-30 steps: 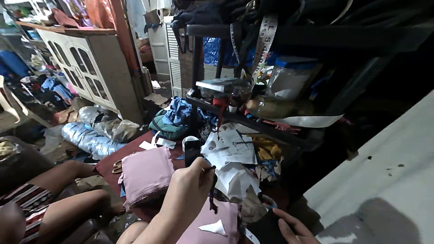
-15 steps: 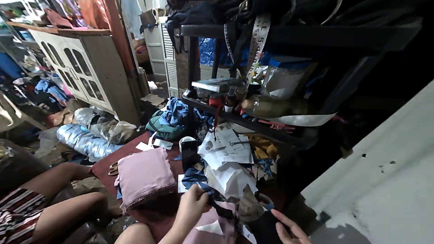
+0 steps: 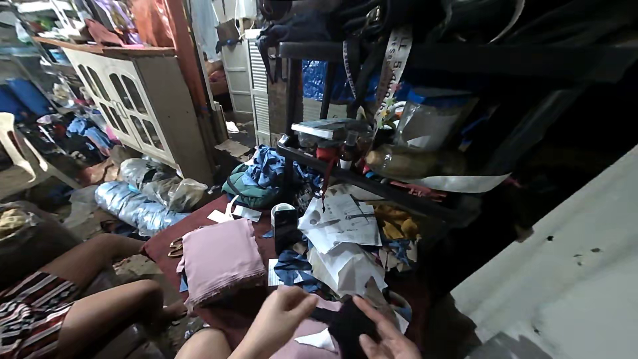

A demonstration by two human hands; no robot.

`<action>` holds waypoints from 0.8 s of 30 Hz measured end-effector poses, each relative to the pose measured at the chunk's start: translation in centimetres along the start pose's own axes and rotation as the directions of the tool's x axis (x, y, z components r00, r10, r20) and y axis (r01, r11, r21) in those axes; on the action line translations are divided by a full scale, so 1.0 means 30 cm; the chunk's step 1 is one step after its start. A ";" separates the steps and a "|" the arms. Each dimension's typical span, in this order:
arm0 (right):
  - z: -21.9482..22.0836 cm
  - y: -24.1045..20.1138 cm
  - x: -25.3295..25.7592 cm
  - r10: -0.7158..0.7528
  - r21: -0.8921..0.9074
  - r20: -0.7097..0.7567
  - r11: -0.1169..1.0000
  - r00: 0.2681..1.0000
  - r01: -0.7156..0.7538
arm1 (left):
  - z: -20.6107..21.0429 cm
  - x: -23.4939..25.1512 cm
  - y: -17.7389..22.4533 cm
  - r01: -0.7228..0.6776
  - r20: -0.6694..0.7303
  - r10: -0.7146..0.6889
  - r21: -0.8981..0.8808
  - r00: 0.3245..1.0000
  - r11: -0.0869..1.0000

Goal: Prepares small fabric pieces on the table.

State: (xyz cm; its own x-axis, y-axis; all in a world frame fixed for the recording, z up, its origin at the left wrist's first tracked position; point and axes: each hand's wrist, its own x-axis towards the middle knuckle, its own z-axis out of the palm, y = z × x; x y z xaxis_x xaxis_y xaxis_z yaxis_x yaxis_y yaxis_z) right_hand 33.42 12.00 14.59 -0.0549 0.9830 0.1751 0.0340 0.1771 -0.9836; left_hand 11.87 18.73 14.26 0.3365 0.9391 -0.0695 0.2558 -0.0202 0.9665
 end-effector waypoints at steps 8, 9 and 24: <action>0.105 -0.015 0.035 0.126 0.041 -0.124 0.992 0.984 -0.121 | 0.057 -0.061 0.034 -0.071 -0.120 0.046 -0.220 0.992 0.973; 0.106 -0.013 0.034 0.135 0.061 -0.133 0.990 0.982 -0.128 | 0.056 -0.065 0.033 -0.080 -0.143 0.054 -0.182 0.988 0.980; 0.150 -0.006 0.030 0.158 0.226 -0.216 0.968 0.964 -0.108 | 0.086 -0.096 0.044 -0.374 -0.294 0.415 0.185 0.861 0.909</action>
State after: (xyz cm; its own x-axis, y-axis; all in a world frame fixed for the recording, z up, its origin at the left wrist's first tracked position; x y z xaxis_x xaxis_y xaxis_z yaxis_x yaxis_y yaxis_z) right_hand 28.86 12.63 14.73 0.1683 0.9855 0.0230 -0.1871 0.0549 -0.9808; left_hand 13.58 15.11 15.10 0.1290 0.9013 0.4136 0.2737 -0.4332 0.8587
